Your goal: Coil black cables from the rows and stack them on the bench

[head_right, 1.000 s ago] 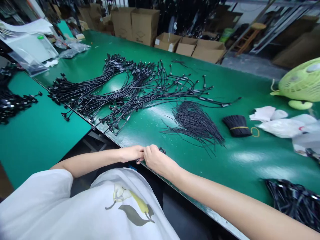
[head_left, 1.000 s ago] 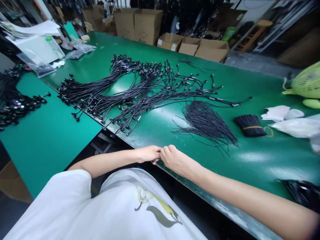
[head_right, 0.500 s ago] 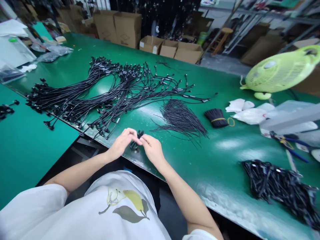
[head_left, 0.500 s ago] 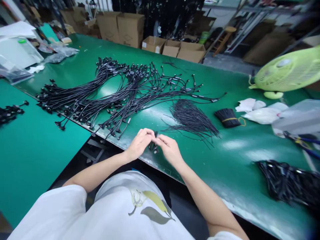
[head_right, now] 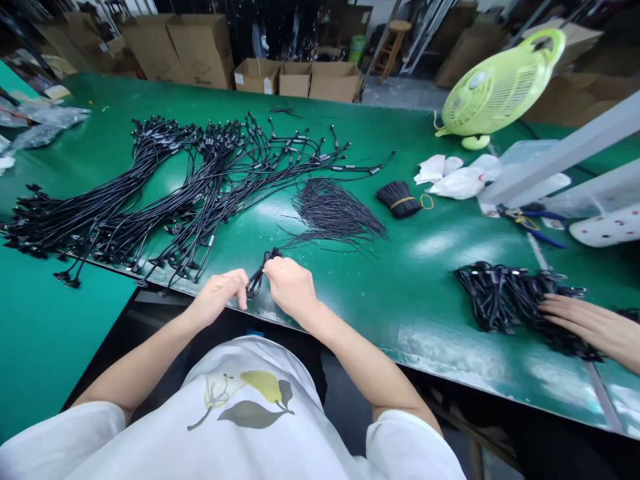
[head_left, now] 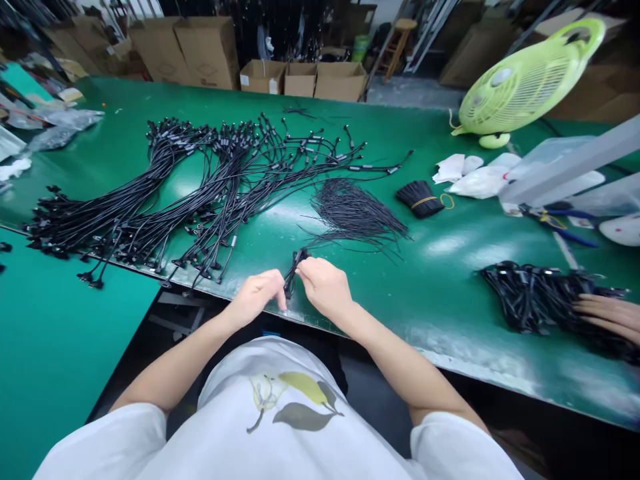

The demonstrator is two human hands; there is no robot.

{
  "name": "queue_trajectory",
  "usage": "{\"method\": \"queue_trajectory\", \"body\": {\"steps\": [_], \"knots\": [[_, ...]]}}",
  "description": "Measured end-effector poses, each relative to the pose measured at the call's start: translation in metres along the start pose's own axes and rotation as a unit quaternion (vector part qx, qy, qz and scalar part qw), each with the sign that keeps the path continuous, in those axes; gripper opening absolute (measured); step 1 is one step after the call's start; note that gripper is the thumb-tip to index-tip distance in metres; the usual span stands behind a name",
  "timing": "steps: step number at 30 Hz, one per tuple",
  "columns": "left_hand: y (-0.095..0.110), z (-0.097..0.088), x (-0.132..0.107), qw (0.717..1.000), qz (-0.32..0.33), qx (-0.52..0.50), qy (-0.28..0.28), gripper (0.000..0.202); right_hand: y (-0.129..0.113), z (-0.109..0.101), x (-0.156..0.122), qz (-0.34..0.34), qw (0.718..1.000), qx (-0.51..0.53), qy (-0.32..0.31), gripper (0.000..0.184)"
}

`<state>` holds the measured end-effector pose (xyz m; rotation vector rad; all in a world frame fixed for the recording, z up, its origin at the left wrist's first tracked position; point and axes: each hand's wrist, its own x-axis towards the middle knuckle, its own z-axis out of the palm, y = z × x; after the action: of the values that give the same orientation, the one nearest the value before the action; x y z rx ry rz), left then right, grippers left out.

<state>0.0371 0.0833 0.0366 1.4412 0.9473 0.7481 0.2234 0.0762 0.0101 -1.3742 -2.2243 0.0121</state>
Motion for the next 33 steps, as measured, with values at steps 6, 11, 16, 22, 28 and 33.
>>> {"method": "queue_trajectory", "body": {"steps": [6,11,16,22,28,33], "knots": [[-0.031,0.015,0.009,0.994,-0.031,0.04,0.095,0.036,-0.006,0.001,-0.004,-0.002,0.999,0.046,0.001,0.03],[-0.035,0.026,0.006,0.998,-0.031,-0.036,0.028,0.046,-0.011,0.009,-0.005,0.122,0.954,0.272,-0.033,0.025],[-0.035,0.034,0.004,0.995,-0.011,-0.005,0.094,0.042,-0.005,0.017,-0.004,0.25,0.698,0.631,-0.229,0.038],[-0.027,0.027,0.014,0.941,-0.088,-0.289,0.152,0.028,0.008,0.005,-0.023,0.277,0.704,0.625,-0.193,0.04],[-0.032,0.056,0.026,0.946,-0.13,-0.263,0.139,0.025,0.009,0.003,-0.034,0.231,0.883,0.408,-0.009,0.023],[-0.064,0.083,0.017,0.993,-0.07,0.09,-0.006,0.025,0.006,0.018,-0.048,0.249,0.917,0.308,-0.047,0.019]]}}
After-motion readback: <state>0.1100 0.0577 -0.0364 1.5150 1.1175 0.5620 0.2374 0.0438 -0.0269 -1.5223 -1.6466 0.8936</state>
